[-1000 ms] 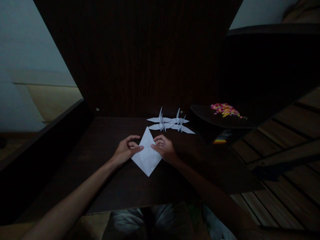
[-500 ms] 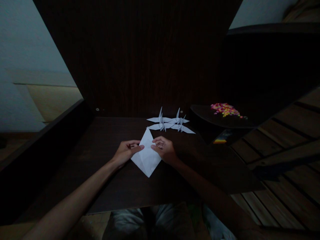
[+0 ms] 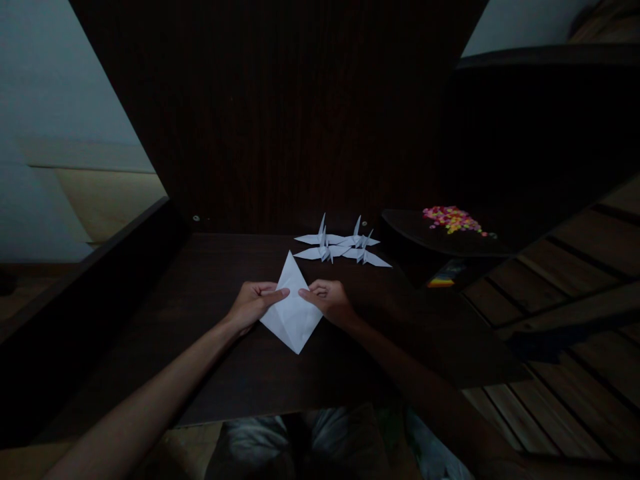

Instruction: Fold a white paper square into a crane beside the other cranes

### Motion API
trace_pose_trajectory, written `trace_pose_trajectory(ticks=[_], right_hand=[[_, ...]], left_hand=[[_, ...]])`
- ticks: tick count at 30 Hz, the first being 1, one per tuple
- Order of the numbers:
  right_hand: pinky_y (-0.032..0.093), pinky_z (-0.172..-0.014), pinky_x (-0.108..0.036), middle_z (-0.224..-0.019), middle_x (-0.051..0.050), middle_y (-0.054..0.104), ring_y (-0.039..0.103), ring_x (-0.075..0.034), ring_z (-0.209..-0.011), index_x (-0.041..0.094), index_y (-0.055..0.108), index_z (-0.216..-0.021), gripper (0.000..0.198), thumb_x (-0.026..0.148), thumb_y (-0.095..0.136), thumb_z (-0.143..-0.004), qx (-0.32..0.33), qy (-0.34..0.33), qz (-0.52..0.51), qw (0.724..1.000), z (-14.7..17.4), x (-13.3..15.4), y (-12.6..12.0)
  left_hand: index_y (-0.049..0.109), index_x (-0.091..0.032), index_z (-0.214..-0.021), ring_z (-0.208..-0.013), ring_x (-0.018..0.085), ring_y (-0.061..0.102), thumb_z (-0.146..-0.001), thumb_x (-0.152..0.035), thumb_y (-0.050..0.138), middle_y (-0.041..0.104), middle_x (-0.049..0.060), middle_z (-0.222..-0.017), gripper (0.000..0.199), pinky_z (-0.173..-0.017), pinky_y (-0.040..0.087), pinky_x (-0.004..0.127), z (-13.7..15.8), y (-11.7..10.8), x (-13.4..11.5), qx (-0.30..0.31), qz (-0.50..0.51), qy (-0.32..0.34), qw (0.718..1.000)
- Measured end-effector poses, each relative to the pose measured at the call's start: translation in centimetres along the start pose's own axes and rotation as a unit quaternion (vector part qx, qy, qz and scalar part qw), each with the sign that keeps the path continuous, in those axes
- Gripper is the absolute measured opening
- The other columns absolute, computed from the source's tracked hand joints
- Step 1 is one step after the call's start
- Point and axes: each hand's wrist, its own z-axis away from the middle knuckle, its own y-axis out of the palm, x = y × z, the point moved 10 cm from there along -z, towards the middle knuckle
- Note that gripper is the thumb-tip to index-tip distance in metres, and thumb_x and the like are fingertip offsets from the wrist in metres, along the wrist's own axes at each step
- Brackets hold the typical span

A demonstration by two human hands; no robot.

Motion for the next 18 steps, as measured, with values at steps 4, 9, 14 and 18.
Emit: trace_pose_trajectory(ticks=[4, 9, 14, 18], right_hand=[[0.04, -0.045, -0.022, -0.055, -0.002, 0.064, 0.058, -0.013, -0.05, 0.016, 0.061, -0.06, 0.023, 0.035, 0.07, -0.067, -0.012, -0.014, 0.007, 1.0, 0.0, 0.1, -0.2], [0.039, -0.044, -0.022, -0.054, -0.002, 0.063, 0.057, -0.013, -0.049, 0.016, 0.061, -0.06, 0.02, 0.033, 0.069, -0.067, -0.014, -0.019, 0.009, 1.0, 0.0, 0.2, -0.1], [0.04, -0.046, -0.023, -0.057, -0.004, 0.064, 0.058, -0.014, -0.051, 0.016, 0.062, -0.062, 0.02, 0.034, 0.068, -0.067, -0.024, -0.02, 0.011, 0.999, 0.0, 0.2, -0.5], [0.04, -0.046, -0.023, -0.056, -0.004, 0.064, 0.058, -0.014, -0.05, 0.016, 0.061, -0.061, 0.021, 0.035, 0.068, -0.066, -0.045, -0.025, 0.006, 0.999, -0.2, 0.2, -1.2]], left_hand=[[0.074, -0.011, -0.078, -0.055, 0.016, 0.064, -0.057, -0.036, 0.082, 0.073, 0.007, -0.068, 0.034, -0.05, 0.047, 0.023, 0.0, -0.1, 0.2, -0.012, -0.002, -0.002, 1.0], [0.074, -0.012, -0.076, -0.054, 0.016, 0.064, -0.057, -0.037, 0.082, 0.073, 0.006, -0.067, 0.033, -0.051, 0.047, 0.024, -0.2, -0.2, 0.4, -0.023, -0.005, 0.006, 1.0], [0.074, -0.013, -0.075, -0.058, 0.016, 0.064, -0.059, -0.038, 0.081, 0.074, 0.006, -0.07, 0.031, -0.053, 0.047, 0.023, -0.3, -0.4, 0.2, -0.004, -0.048, 0.008, 0.999], [0.074, -0.013, -0.077, -0.064, 0.017, 0.066, -0.056, -0.034, 0.083, 0.074, 0.007, -0.075, 0.031, -0.059, 0.049, 0.024, -0.3, -0.5, -0.1, 0.006, -0.062, 0.025, 0.998]])
